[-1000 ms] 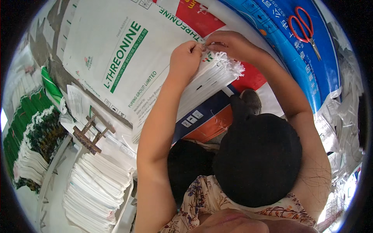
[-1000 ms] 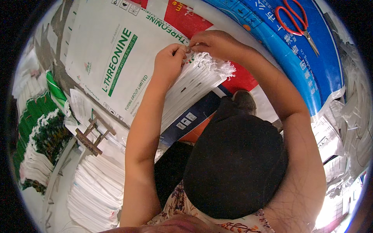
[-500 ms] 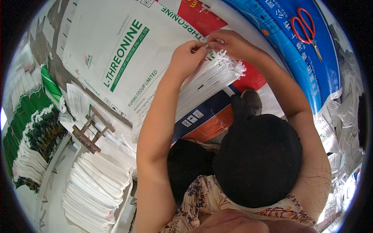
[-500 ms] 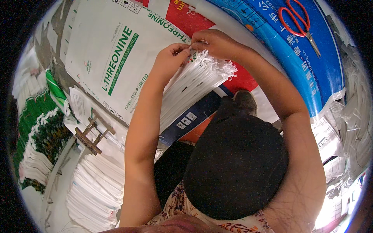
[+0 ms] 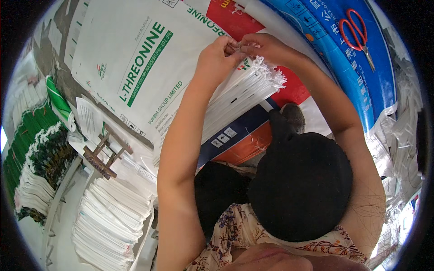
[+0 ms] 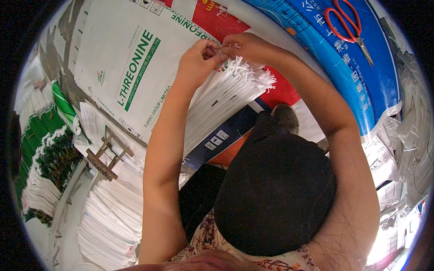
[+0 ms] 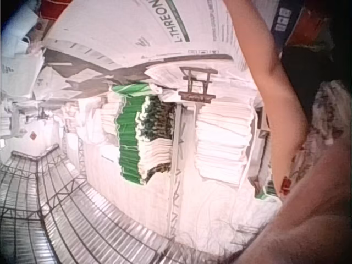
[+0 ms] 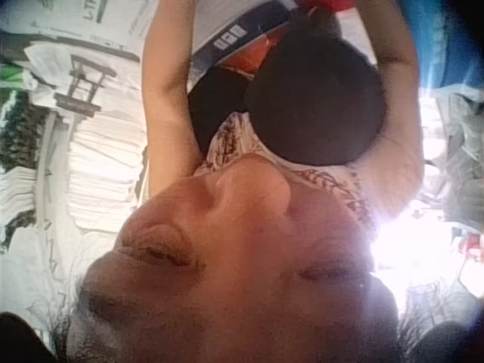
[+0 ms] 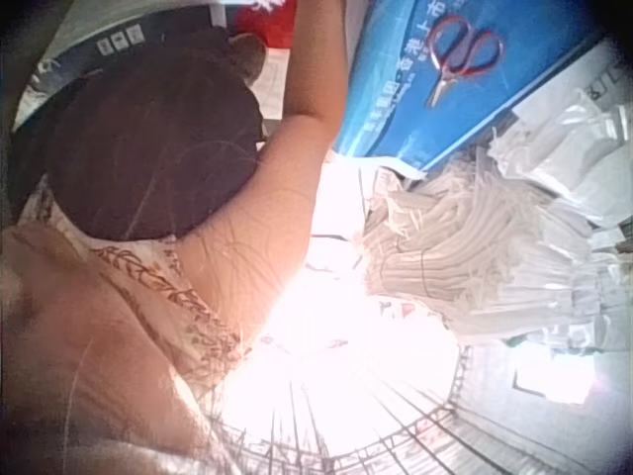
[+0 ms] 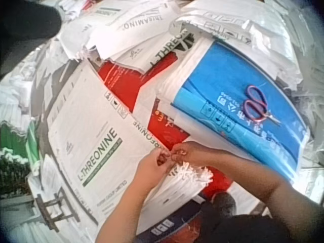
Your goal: The person counts and aligns printed plastic bags into a stack, threads a string through the corner of the bags to tie them, and cuts the string with scissors.
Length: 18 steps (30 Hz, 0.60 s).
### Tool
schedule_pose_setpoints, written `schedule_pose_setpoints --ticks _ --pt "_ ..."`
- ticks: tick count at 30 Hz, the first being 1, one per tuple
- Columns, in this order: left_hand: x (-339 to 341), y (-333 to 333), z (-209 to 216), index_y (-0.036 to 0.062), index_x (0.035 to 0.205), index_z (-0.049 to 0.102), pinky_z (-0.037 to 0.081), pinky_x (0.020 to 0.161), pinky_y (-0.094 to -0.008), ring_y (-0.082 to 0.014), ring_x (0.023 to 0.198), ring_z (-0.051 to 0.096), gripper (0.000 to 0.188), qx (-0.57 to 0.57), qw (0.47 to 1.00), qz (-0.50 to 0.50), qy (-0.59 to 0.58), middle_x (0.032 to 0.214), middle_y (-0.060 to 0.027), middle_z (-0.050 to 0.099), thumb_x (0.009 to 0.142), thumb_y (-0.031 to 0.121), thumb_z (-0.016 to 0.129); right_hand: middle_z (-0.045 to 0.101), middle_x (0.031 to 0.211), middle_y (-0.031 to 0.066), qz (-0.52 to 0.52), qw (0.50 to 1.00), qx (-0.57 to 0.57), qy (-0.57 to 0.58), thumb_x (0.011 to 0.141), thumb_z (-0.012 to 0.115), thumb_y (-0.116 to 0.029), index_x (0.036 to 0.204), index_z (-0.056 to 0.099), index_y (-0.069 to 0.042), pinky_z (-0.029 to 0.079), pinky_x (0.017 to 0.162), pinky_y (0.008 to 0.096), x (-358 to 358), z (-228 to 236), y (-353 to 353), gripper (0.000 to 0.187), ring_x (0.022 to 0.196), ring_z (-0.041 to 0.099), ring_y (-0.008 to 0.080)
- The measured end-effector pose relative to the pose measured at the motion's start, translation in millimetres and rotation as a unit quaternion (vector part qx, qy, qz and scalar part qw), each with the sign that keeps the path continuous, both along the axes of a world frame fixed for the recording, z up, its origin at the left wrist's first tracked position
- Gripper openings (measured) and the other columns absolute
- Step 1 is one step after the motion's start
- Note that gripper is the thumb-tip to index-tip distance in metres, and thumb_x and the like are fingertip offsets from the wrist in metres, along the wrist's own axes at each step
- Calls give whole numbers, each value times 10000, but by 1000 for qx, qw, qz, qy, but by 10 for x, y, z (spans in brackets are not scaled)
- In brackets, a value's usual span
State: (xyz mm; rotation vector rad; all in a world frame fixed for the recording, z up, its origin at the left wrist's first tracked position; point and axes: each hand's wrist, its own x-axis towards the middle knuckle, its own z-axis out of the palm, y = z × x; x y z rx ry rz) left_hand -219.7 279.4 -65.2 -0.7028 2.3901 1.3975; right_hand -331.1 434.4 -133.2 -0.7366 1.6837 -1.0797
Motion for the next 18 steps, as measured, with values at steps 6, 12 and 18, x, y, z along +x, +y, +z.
schedule_pose_setpoints --ticks 6,12,18 --pt "51 -27 -74 34 861 683 508 697 -356 -298 743 650 145 -30 996 -31 82 847 -113 689 812 170 693 684 885 107 -6 1000 -8 28 939 600 -288 1011 643 -52 479 754 355 4 87 10 250 821 633 221" --pt "103 9 64 65 799 671 497 689 -414 -320 793 602 84 -229 950 -131 170 791 -109 661 816 145 656 642 884 154 -30 980 -26 193 918 609 -221 957 625 -25 472 744 405 52 118 218 200 834 612 331" --pt "132 -12 -1 51 831 666 488 700 -427 -318 803 594 118 -172 968 -147 111 791 -126 654 842 166 643 604 845 157 -19 958 24 287 932 600 -241 915 627 -28 459 726 419 74 79 383 215 835 589 342"
